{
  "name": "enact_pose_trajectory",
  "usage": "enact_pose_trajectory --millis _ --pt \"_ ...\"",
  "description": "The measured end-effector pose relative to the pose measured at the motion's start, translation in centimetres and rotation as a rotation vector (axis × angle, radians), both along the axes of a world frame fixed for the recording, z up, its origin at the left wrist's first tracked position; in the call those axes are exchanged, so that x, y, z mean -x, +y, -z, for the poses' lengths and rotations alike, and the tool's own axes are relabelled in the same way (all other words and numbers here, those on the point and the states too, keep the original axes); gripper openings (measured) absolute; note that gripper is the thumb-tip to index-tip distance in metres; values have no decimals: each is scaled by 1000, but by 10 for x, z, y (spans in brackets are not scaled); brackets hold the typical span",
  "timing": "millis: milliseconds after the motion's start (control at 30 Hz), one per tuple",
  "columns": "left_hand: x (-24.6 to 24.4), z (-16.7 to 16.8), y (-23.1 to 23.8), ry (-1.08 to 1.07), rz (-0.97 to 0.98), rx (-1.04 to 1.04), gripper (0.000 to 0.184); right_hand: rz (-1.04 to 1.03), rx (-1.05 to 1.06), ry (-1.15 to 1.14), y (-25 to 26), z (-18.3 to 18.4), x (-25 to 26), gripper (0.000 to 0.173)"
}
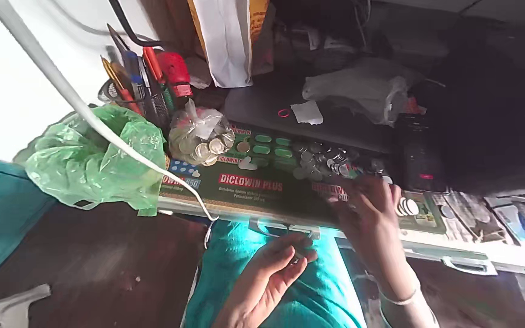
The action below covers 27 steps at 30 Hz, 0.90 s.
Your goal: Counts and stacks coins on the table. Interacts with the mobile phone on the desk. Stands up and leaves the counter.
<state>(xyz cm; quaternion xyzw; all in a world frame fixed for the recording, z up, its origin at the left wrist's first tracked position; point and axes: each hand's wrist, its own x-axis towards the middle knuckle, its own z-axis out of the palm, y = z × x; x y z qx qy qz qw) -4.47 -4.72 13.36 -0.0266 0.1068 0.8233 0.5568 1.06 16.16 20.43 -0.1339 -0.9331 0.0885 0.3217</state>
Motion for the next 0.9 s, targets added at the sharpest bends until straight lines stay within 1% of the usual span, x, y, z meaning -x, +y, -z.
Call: enact_pose_trajectory --millis 67,133,200,233,300,367,400,467,533,600,633,667,733,800,833,867,900 --pt "-1 -2 -1 -9 -3 28 29 -63 -74 -94 -11 3 15 50" --pt "-1 -4 -4 -13 -18 50 30 -78 -151 -179 -21 5 26 60" --pt "-1 -5 -5 -11 -33 52 31 -102 -186 -189 -28 5 27 66" --pt "-1 -5 -5 -9 -38 48 31 -131 -191 -173 -31 5 23 61" --pt "0 -6 -6 -11 -50 55 31 -197 -194 -119 -35 8 13 40" --pt "1 -6 -8 -2 -64 81 31 -270 -158 -8 -34 14 4 20" --pt "1 -6 -8 7 -73 91 31 -296 -123 52 -33 18 0 15" --pt "1 -5 -8 27 -81 99 32 -293 -51 128 -32 24 -6 11" --pt "2 -7 -8 22 -78 109 32 -264 9 141 -32 26 -8 12" --pt "0 -9 -7 15 -73 111 32 -249 27 80 -32 24 -10 20" --pt "0 -11 -6 16 -73 114 32 -246 20 38 -33 23 -9 27" --pt "-1 -12 -6 16 -72 117 33 -243 -4 7 -35 22 -7 29" --pt "-2 -13 -5 8 -70 119 33 -259 -42 4 -36 24 -4 26" --pt "-2 -11 -5 8 -75 107 32 -305 -40 55 -37 27 -3 19" --pt "-2 -10 -6 15 -78 94 32 -331 -5 93 -38 27 -5 16" --pt "-3 -9 -7 26 -83 87 32 -345 77 132 -40 26 -7 14" --pt "-3 -9 -7 40 -88 84 31 -351 203 158 -43 23 -10 13"
